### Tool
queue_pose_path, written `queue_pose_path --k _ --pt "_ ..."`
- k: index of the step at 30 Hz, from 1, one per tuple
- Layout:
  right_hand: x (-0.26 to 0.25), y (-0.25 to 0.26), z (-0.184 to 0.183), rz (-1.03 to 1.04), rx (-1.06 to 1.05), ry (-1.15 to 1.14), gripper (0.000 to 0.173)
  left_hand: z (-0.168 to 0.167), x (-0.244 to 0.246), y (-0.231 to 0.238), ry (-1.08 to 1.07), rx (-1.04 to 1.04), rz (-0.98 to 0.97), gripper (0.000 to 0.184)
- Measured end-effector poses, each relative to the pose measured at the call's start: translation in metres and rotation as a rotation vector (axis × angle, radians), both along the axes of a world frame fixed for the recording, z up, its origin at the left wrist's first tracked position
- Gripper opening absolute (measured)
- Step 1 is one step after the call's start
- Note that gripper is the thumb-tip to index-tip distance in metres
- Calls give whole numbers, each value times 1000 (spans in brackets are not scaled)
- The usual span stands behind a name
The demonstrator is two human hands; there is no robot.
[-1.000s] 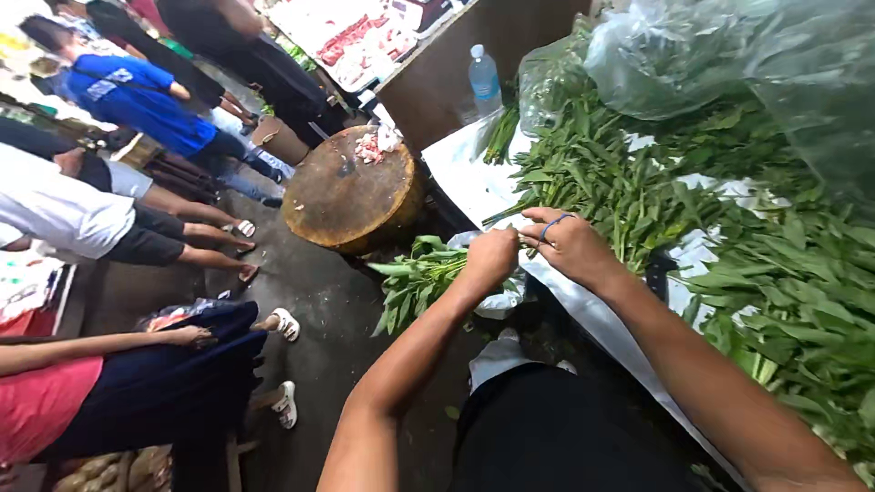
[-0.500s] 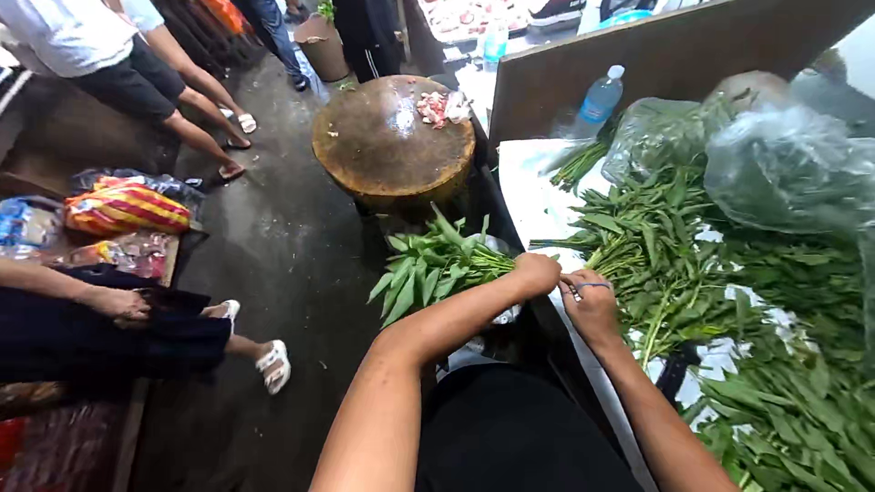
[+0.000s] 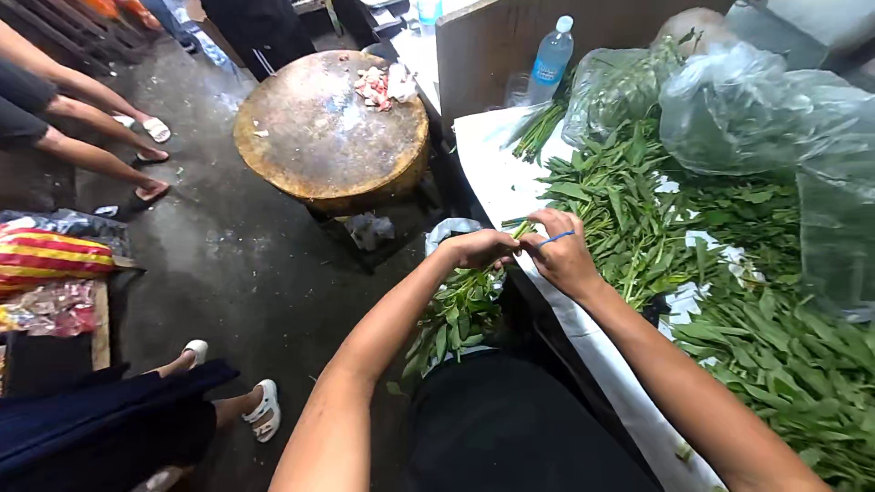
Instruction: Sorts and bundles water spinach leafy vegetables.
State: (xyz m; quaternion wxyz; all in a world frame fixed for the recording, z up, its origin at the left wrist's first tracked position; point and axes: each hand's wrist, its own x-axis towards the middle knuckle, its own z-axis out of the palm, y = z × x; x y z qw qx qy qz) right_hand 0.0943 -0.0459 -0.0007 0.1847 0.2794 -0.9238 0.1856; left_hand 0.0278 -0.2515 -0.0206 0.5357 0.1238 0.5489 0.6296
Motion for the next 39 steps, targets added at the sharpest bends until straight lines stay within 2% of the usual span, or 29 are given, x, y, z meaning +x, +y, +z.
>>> queue_pose_path --k 5,8,10,15,17,20,22,25,28,31,34,37,39 --pt "10 -15 11 21 42 -1 14 25 2 -1 217 -236 135 23" --pt "6 -20 12 -20 -3 -54 14 18 -5 4 289 -219 90 25" --pt "0 -17 12 -64 -40 -88 17 19 -6 5 273 -185 54 27" --pt "-11 -6 9 -45 -82 -129 17 20 -5 3 65 -87 124 24" --pt "-12 -2 7 -20 -89 -158 15 23 -6 3 -5 -96 117 25" --pt "-10 2 12 52 -131 -240 14 30 -6 3 10 -145 83 24" --pt "-8 4 20 72 -250 -335 14 30 -8 5 69 -161 37 22" --pt "-1 -2 29 -44 -580 -595 14 23 -12 11 219 -198 -13 22" --pt "1 -11 18 -193 -949 -754 19 25 -13 18 427 -277 -48 24" --pt "1 -19 9 -305 -1172 -809 25 28 -12 19 457 -294 -43 26" --pt "-3 -20 8 -387 -1226 -791 23 27 -8 18 367 -243 66 35" --pt "-8 -17 8 -410 -1153 -756 20 26 3 17 292 -149 169 50" --pt "-9 -15 7 -373 -1083 -719 20 26 7 16 286 -88 153 48"
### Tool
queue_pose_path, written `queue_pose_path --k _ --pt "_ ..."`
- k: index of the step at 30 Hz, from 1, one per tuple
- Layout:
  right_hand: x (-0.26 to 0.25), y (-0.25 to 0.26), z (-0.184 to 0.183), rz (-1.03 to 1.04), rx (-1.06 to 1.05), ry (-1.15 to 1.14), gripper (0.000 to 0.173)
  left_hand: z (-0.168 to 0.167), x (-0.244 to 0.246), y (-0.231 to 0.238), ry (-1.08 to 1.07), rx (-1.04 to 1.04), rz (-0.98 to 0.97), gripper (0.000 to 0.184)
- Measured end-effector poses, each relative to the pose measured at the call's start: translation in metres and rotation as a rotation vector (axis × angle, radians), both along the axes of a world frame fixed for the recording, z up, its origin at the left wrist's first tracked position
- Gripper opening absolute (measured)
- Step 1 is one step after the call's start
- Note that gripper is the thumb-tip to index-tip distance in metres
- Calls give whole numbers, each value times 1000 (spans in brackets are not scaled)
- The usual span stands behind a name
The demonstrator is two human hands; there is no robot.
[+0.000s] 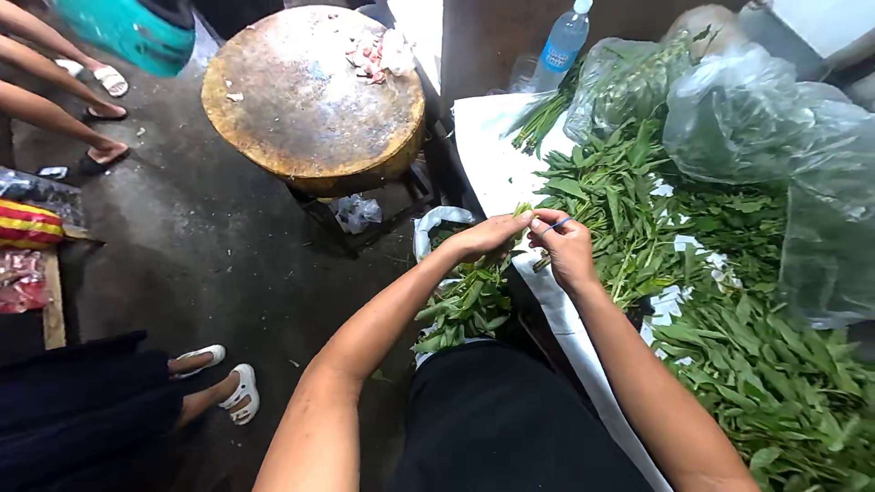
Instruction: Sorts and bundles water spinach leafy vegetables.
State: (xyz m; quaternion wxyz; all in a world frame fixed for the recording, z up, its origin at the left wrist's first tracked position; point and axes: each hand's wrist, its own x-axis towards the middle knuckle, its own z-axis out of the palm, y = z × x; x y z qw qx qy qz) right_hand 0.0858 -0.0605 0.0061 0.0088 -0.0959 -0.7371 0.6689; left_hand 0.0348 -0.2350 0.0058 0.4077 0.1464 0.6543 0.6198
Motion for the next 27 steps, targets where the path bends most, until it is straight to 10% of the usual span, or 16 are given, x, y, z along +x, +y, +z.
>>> queue_pose_path --k 6,16,27 --pt "0 -3 21 130 29 165 31 -2 7 8 223 -23 107 11" --pt "11 -7 55 270 123 215 20 20 -21 -50 71 525 567 21" --pt "13 -47 44 276 407 8 28 50 18 -25 262 183 626 22"
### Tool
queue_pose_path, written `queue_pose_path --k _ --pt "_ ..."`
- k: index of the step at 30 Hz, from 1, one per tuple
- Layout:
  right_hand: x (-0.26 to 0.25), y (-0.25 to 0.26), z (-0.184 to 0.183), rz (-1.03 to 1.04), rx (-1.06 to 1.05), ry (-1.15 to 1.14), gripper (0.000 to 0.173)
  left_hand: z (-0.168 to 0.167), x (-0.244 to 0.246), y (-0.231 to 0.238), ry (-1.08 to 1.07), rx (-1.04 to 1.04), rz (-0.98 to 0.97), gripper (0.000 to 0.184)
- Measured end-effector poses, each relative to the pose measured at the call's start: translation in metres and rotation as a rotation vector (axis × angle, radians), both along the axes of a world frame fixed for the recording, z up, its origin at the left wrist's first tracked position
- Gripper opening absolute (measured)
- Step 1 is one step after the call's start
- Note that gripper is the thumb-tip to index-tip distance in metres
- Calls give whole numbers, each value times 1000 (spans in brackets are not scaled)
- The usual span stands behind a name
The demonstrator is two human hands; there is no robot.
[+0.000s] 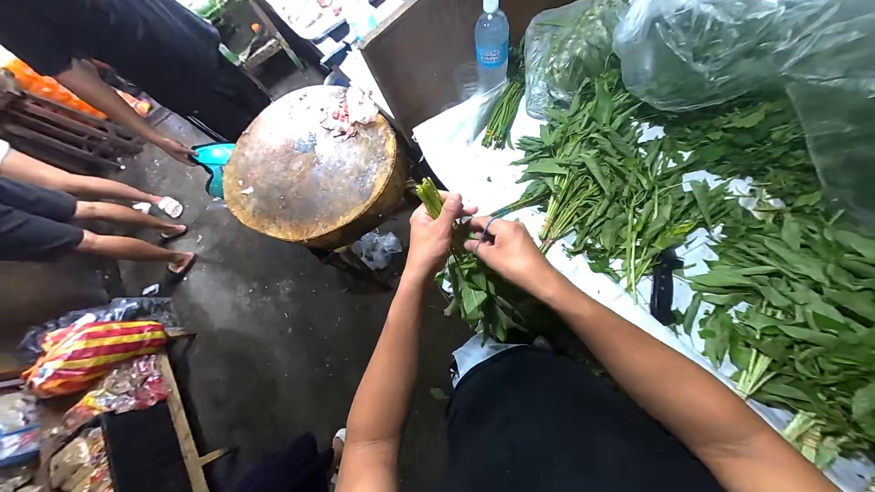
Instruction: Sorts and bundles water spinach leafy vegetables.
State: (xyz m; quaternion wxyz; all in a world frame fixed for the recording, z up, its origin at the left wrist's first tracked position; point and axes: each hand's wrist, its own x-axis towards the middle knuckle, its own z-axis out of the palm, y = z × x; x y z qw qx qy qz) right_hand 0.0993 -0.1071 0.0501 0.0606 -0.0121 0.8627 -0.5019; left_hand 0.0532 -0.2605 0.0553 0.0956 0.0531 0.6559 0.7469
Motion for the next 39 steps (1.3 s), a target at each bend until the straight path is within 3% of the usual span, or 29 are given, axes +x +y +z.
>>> queue_pose_path --k 6,10,12,15,17,19,22,25,27,30,33,35,36,37,38,39 --pt "13 57 18 -66 150 44 21 -1 -13 -22 -91 -27 -156 24" --pt "17 115 29 -166 212 64 23 -5 -27 -58 -66 12 -88 24" --pt "11 150 27 -275 294 45 27 -11 -39 -86 -47 137 -54 27" --pt "3 199 16 -427 446 -30 50 -19 -52 -128 -67 458 -64 47" --pt "6 204 25 -490 390 -34 54 -19 -54 -139 -60 547 -81 49" --pt "14 179 37 -471 184 71 54 -15 -44 -131 -22 412 -131 41" --pt "25 109 35 -200 -312 309 59 0 -9 -79 8 -32 -168 21" --pt "5 27 10 -81 -709 421 74 7 17 -5 -1 -417 -197 40" --pt "-9 -9 -14 -209 -898 308 81 3 20 29 5 -487 -90 36" --pt "3 -30 -38 -322 -929 142 87 -17 4 31 124 -625 137 34" --pt "24 -18 -17 -251 -582 -29 107 -57 12 19 405 -896 63 42" --pt "5 23 2 -137 -262 -164 95 -77 46 16 650 -926 -159 35" --pt "-8 46 -1 -46 -152 -217 74 -77 60 15 761 -891 -243 34" --pt "-16 63 -15 71 -97 -226 46 -66 66 12 781 -831 -292 36" --pt "-13 69 -36 229 -91 -228 29 -49 60 6 699 -775 -318 38" --pt "2 62 -55 408 -109 -219 28 -32 45 -2 538 -748 -337 35"
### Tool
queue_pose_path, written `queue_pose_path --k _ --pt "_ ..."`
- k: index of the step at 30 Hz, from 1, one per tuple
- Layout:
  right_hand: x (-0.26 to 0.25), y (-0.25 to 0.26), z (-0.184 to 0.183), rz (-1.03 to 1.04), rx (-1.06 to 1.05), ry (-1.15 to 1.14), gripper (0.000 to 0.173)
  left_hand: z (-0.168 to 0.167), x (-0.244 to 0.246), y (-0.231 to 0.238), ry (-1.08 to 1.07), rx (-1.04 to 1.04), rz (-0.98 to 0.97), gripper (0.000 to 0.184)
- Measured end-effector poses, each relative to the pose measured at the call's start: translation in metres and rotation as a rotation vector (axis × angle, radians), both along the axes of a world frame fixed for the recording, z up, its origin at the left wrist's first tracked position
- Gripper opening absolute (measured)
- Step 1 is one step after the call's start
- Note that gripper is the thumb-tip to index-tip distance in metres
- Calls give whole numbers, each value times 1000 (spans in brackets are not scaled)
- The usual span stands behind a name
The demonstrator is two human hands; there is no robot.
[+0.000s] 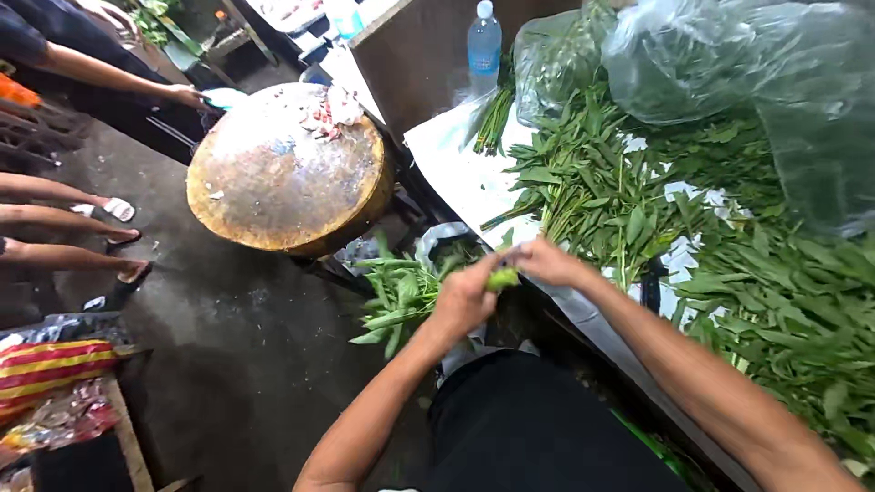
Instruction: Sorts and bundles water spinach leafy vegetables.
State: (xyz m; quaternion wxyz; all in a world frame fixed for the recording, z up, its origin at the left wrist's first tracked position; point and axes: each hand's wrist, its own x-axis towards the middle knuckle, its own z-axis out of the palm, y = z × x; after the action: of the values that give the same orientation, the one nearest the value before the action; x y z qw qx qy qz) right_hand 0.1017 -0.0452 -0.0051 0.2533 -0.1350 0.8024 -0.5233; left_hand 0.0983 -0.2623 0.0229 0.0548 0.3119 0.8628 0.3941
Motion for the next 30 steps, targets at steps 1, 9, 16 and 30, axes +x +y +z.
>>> queue_pose_path --k 1,9,16,30 --pt "22 -19 -4 167 -38 48 32 10 -23 -9 -191 -23 48 30" --pt "17 -16 15 -448 -699 42 99 -14 -40 -32 -925 340 9 28" --pt "29 -68 38 -99 -215 313 31 -37 -8 -25 -918 -88 -290 21" --pt "31 -43 -25 -417 -792 -258 69 -7 -16 -60 -386 239 -186 23"
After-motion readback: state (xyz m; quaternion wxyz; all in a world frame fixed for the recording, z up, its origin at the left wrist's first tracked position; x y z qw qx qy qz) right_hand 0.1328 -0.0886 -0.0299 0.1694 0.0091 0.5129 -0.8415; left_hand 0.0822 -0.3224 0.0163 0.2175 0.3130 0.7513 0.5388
